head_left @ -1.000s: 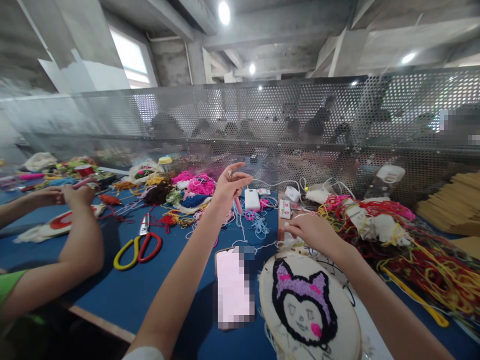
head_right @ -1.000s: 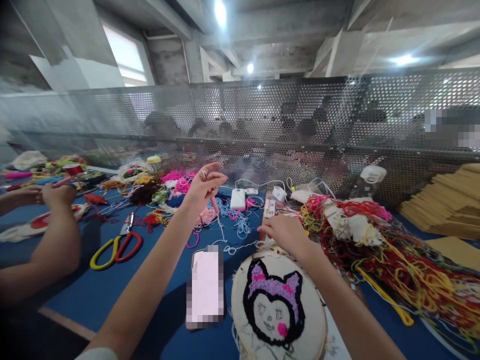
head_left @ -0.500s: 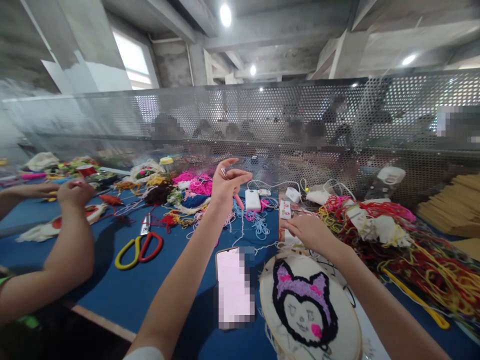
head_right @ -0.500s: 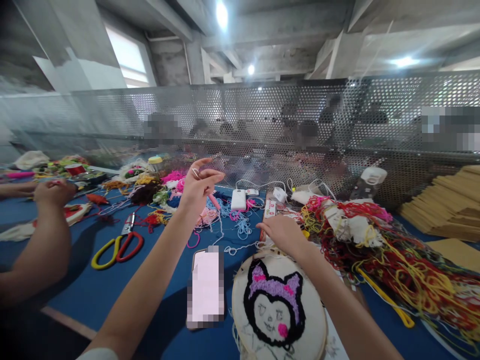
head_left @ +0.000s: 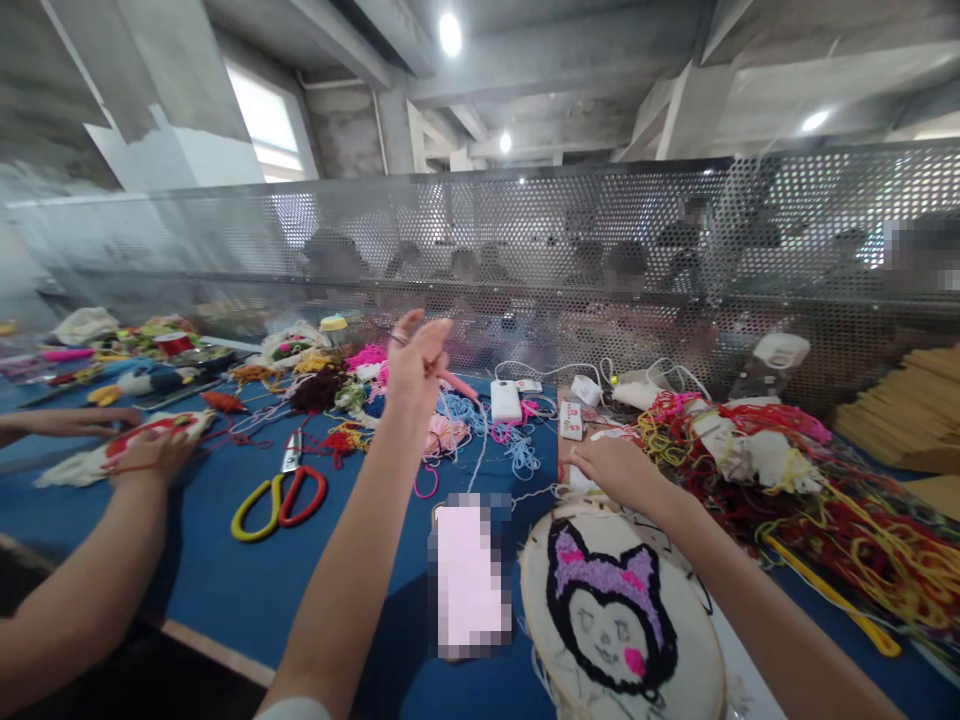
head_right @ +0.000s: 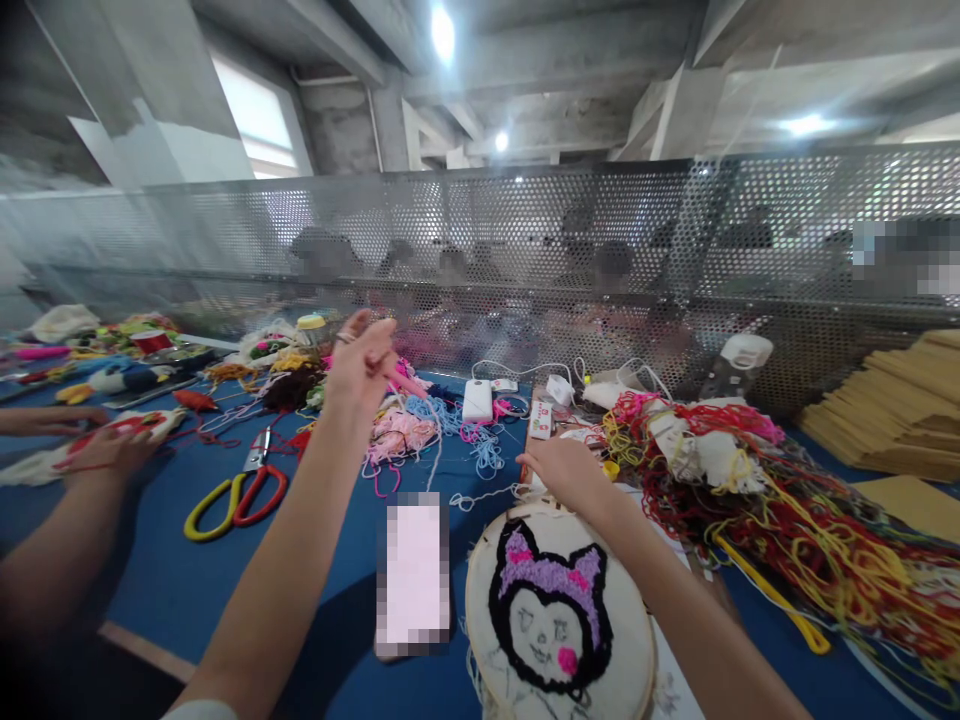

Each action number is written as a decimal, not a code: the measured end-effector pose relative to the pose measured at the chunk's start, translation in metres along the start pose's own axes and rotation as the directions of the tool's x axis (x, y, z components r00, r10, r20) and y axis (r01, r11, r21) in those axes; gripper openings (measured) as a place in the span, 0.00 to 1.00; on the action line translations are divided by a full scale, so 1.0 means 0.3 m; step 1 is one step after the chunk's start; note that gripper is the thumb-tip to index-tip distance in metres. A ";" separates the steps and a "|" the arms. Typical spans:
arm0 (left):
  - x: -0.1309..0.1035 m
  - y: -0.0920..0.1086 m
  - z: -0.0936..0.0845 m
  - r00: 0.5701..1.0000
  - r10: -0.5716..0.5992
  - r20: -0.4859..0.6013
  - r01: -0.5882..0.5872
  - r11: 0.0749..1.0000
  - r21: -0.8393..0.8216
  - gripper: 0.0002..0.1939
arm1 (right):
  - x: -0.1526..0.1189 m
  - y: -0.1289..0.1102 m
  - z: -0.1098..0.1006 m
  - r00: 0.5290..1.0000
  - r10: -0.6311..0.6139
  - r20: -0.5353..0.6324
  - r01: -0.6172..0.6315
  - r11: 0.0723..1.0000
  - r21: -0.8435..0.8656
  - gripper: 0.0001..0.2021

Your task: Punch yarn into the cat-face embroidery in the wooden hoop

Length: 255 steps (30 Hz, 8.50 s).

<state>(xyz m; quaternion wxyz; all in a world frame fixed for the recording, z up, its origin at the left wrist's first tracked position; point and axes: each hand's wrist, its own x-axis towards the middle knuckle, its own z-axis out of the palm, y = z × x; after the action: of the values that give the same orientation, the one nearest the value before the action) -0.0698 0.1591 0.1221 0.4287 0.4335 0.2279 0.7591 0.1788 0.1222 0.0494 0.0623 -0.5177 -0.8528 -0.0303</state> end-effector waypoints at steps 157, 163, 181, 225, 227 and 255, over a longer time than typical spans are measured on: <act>-0.196 -0.035 0.186 0.715 -0.552 0.428 0.279 0.788 0.549 0.14 | 0.013 0.273 0.006 0.777 0.453 -0.437 -0.314 0.881 0.355 0.16; -0.155 -0.089 0.143 0.720 -0.566 0.403 0.410 0.814 0.412 0.13 | 0.020 0.224 -0.010 0.880 0.259 -0.398 -0.037 0.873 0.486 0.16; -0.134 -0.091 0.116 0.730 -0.557 0.396 0.409 0.820 0.400 0.17 | -0.067 0.007 -0.107 0.962 0.017 -0.274 0.112 0.886 0.451 0.12; -0.172 -0.103 0.137 0.572 -0.328 0.752 0.474 0.880 0.023 0.41 | -0.050 -0.099 -0.043 0.986 -0.093 -0.140 0.167 0.624 0.764 0.16; -0.183 -0.111 0.147 0.571 -0.323 0.755 0.494 0.869 -0.002 0.41 | -0.054 -0.126 -0.036 0.991 -0.058 -0.121 0.133 0.520 0.844 0.13; -0.285 -0.163 -0.118 0.851 -0.489 0.190 0.502 0.865 -0.023 0.24 | -0.353 -0.027 0.136 0.973 0.215 0.088 -0.154 0.317 0.936 0.15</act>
<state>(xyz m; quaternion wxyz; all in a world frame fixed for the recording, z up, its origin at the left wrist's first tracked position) -0.0559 0.1133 0.0291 0.6437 0.4106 0.2653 0.5888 0.2167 0.0301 -0.0055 0.3732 -0.4806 -0.6484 0.4574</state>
